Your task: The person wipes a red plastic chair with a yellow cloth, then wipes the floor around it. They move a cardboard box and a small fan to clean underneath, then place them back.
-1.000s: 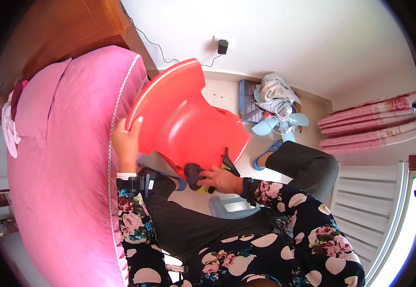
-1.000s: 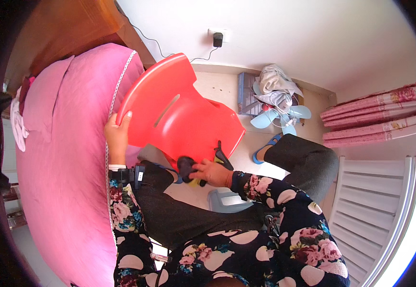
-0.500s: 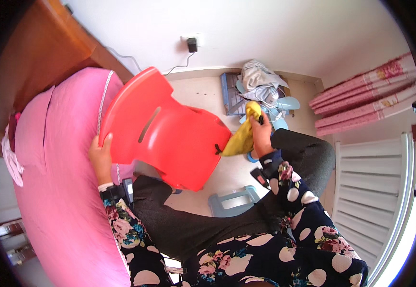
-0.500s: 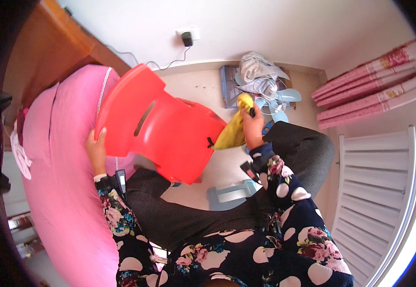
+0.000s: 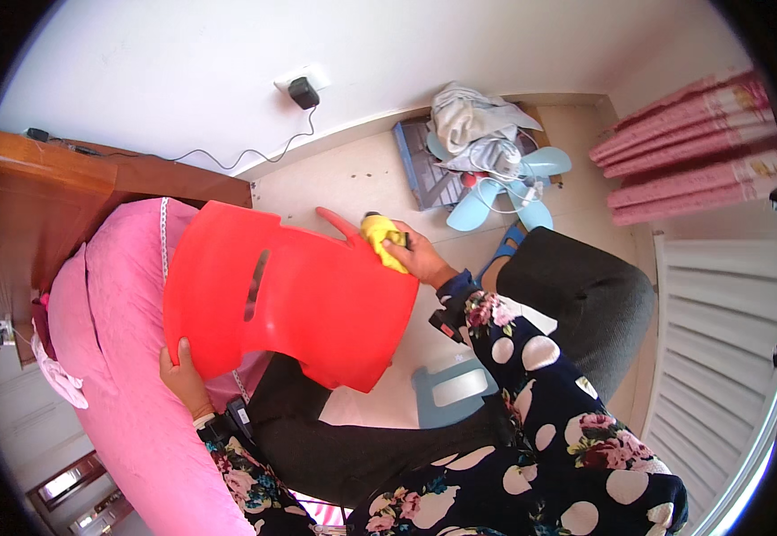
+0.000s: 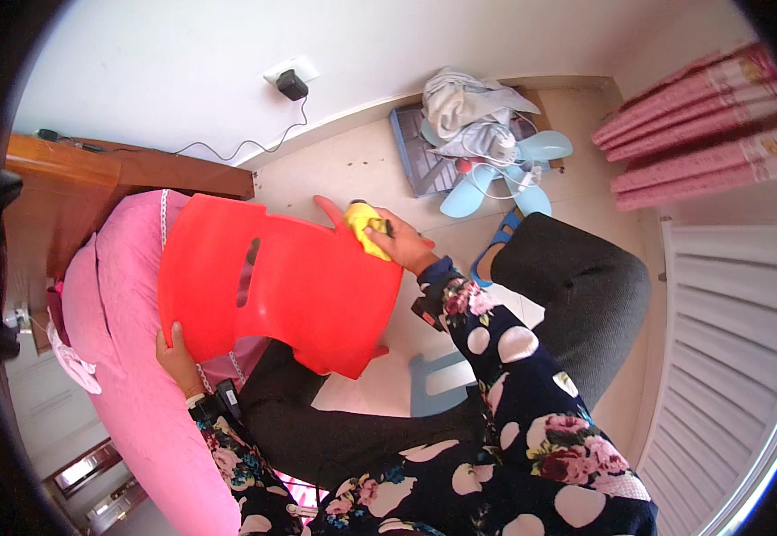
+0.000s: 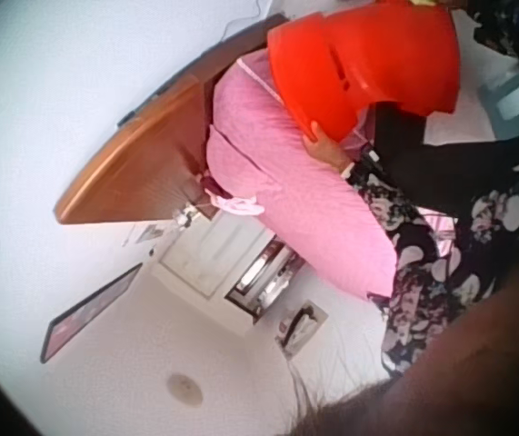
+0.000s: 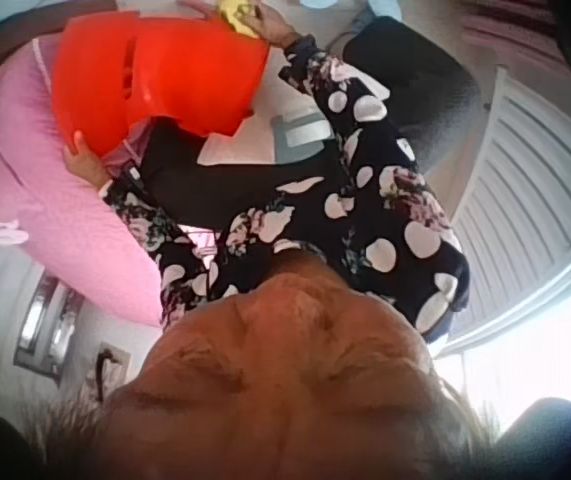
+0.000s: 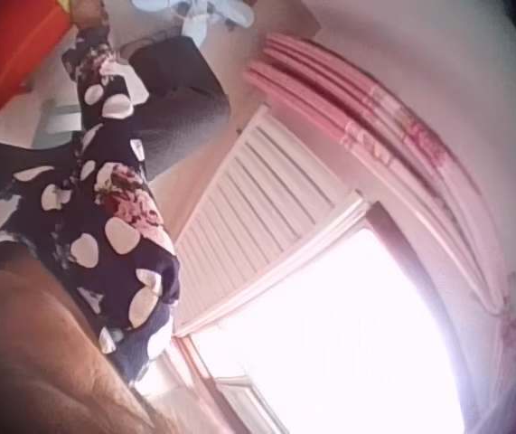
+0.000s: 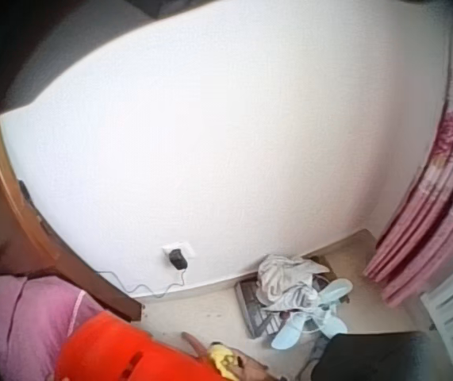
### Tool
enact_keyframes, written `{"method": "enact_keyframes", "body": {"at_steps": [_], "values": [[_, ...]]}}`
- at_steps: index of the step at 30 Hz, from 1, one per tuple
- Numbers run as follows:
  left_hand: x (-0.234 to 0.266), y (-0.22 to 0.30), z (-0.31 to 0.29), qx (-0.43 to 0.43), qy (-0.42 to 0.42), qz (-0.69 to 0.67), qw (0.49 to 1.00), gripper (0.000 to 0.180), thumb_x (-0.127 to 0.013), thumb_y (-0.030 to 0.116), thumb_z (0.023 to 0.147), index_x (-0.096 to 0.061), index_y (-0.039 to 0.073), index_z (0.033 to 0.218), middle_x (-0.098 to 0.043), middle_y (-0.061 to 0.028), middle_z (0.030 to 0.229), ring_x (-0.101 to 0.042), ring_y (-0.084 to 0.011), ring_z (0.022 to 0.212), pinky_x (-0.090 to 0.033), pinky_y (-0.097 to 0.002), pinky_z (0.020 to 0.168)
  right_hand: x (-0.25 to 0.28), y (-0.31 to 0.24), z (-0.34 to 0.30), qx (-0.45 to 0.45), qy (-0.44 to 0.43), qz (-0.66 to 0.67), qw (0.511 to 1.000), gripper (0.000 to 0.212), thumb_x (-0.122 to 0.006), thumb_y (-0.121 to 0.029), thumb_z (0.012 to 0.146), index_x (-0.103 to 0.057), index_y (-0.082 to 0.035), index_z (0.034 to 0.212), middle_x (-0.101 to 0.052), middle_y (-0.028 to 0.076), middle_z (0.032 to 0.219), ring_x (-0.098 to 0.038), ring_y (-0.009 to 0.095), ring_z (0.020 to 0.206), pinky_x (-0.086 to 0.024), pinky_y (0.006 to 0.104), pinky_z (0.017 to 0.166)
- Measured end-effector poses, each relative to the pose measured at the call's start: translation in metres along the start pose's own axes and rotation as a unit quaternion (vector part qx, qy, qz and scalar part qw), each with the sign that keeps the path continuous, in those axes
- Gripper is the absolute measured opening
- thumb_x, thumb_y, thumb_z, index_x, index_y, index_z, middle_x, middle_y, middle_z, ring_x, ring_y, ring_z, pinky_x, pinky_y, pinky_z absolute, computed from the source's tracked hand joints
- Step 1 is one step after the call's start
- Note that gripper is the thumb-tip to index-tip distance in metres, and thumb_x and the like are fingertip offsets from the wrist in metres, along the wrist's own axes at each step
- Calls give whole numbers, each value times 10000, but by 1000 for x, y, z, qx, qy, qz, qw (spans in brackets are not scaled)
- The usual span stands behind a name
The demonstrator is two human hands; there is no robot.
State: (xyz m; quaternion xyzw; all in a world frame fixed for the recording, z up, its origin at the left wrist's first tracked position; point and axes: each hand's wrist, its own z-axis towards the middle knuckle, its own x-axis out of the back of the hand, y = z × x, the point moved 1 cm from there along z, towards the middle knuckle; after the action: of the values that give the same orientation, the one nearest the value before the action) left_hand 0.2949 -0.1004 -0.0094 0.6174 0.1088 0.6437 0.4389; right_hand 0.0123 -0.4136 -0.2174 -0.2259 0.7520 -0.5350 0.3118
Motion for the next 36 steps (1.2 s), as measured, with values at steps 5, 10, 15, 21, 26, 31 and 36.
{"method": "enact_keyframes", "body": {"at_steps": [5,10,15,21,26,31,36], "values": [[3,1,-1,41,6,4,999,258,-645,225,900,-578,-11,823,-573,-53,750,-482,-136,720,-425,-287,681,55,71,-10,-46,115,-218,968,333,-552,-285,930,-567,-65,1180,-662,181,980,-642,330,919,-500,368,813],[5,6,-2,38,10,29,999,248,-642,222,899,-575,-6,826,-569,-42,758,-475,-133,723,-417,-288,683,102,84,14,-150,75,-465,869,381,-566,-320,894,-580,-26,1137,-661,225,943,-645,372,894,-508,404,767],[5,6,-7,42,6,38,998,235,-637,207,890,-565,-7,825,-543,-28,743,-458,-129,715,-402,-279,670,55,-12,74,-149,27,-104,983,405,-627,-273,867,-592,-9,1173,-689,136,961,-677,219,792,-526,354,682],[6,4,-12,80,7,16,997,286,-653,256,871,-541,1,807,-494,-15,719,-429,-126,697,-379,-274,647,-46,-56,109,-103,-228,-422,871,447,-662,-250,785,-578,-17,1157,-670,192,979,-649,321,886,-502,379,800],[6,10,-14,109,19,39,993,424,-664,401,831,-532,-2,832,-498,-29,751,-441,-136,722,-389,-289,659,-63,-23,141,-125,-237,-452,851,470,-683,-239,756,-567,-26,1159,-656,220,1012,-629,366,942,-493,396,823],[8,6,-21,124,27,38,991,638,-633,571,822,-565,-36,1004,-567,-80,907,-521,-178,853,-428,-316,751,-63,31,195,-96,-316,-411,850,502,-700,-234,738,-544,-48,1178,-664,208,989,-646,366,917,-508,423,797],[25,-20,-27,121,48,15,991,800,-657,642,779,-558,-59,1153,-597,-134,1050,-560,-229,938,-455,-349,800,-80,105,262,-26,-352,-444,824,493,-708,-290,699,-605,-100,1142,-684,169,936,-661,344,880,-527,404,782]]}}
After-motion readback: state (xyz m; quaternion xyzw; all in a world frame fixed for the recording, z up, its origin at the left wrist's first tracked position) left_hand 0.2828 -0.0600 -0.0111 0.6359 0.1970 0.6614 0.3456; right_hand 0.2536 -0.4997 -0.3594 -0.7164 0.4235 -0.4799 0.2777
